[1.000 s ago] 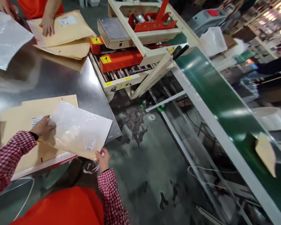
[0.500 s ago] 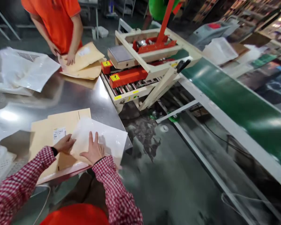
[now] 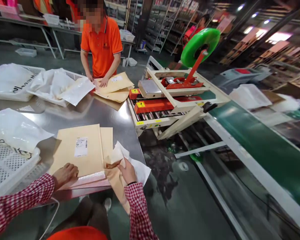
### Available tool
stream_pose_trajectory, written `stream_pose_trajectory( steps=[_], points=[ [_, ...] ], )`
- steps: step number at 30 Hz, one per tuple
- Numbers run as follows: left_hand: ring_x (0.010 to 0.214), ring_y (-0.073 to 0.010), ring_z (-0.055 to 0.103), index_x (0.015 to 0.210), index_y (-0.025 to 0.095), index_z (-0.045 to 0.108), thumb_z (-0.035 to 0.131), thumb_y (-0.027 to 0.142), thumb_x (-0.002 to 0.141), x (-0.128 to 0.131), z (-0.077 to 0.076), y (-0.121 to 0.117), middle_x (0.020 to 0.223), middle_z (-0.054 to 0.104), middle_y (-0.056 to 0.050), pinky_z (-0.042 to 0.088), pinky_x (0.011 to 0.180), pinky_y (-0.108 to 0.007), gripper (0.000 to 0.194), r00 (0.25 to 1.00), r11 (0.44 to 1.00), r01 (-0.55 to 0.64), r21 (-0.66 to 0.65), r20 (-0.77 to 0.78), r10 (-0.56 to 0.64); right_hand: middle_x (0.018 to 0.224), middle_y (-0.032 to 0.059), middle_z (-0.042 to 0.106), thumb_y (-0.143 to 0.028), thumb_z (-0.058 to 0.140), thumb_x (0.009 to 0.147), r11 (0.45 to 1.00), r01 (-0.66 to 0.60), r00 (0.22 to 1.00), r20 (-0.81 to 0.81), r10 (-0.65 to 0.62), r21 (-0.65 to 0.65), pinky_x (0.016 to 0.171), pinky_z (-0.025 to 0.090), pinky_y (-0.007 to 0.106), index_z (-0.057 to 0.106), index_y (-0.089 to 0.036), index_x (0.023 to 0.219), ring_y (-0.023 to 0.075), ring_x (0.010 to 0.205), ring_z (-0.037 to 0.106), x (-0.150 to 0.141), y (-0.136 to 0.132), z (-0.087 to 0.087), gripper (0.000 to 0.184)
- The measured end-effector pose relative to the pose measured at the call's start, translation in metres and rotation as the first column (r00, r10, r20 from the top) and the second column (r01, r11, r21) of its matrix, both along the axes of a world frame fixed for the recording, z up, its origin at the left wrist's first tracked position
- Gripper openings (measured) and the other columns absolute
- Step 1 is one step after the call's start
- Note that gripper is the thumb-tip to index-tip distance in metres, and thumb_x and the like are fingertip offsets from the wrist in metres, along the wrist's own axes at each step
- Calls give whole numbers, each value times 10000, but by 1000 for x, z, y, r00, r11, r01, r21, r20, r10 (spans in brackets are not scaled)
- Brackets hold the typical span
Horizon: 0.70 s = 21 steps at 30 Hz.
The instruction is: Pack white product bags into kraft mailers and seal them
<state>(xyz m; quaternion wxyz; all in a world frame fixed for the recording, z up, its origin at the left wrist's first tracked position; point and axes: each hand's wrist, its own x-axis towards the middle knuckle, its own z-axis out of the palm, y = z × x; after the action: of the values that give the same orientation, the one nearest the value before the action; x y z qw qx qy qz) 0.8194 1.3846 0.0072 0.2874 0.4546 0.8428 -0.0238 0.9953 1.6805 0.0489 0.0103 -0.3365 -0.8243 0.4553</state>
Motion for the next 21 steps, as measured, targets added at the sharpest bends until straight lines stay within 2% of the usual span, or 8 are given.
stream_pose_trajectory(
  steps=[3,5,9,12,15,16,18,21],
  points=[
    [1042,-299,572,1087,131,673,417,214,924,0,-4,33,1079,660,-157,446,935,-429,315,999,998,-25,61,22,24,1080,112,698,-283,546,825,989,3,999,34,-8,149,884,487,364,625,-162,1226,267,1003,644,-6,-14,25,426],
    [1038,-286,580,1104,126,661,390,225,940,3,-8,59,1077,658,-155,454,911,-396,333,998,991,-63,119,21,61,1131,133,662,-271,512,869,957,-20,995,98,-9,289,904,481,377,576,-171,1309,281,1052,628,-16,-31,30,456],
    [1036,-248,596,1079,125,647,367,221,951,0,-13,97,1065,660,-135,450,881,-331,323,988,964,-153,218,7,155,1163,147,623,-233,434,935,879,-223,937,343,72,422,804,511,362,553,-241,1341,275,977,665,-32,-54,4,423],
    [927,-229,621,951,120,645,348,192,948,-5,-10,105,964,669,-121,451,838,-327,306,977,946,-203,253,-14,213,1119,128,631,-142,367,931,794,-401,880,434,194,457,726,519,340,573,-287,1299,247,864,694,-31,-54,-19,446],
    [922,-210,608,920,139,631,337,195,958,6,1,109,954,665,-103,440,860,-318,301,977,929,-191,319,-30,211,1100,111,641,-93,352,903,710,-518,841,437,319,478,716,521,348,620,-293,1215,248,848,695,-32,-52,-25,458],
    [926,-206,603,912,143,629,332,191,959,15,6,112,957,664,-101,437,869,-317,305,979,924,-179,339,-33,201,1095,115,650,-107,368,900,715,-522,840,426,336,465,730,522,361,647,-275,1169,260,867,693,-36,-51,-24,423],
    [926,-204,596,900,146,629,314,183,962,35,16,119,953,663,-101,435,876,-321,324,983,916,-155,369,-37,181,1081,139,673,-126,416,879,783,-457,868,402,290,421,753,520,374,680,-219,1097,282,904,689,-47,-47,-20,354],
    [921,-217,600,907,149,640,303,185,962,55,30,129,928,668,-96,437,870,-342,344,989,920,-109,376,-49,137,1036,184,701,-121,446,855,903,-246,932,343,121,351,752,515,351,679,-145,1091,272,909,692,-69,-41,-18,332]
  ],
)
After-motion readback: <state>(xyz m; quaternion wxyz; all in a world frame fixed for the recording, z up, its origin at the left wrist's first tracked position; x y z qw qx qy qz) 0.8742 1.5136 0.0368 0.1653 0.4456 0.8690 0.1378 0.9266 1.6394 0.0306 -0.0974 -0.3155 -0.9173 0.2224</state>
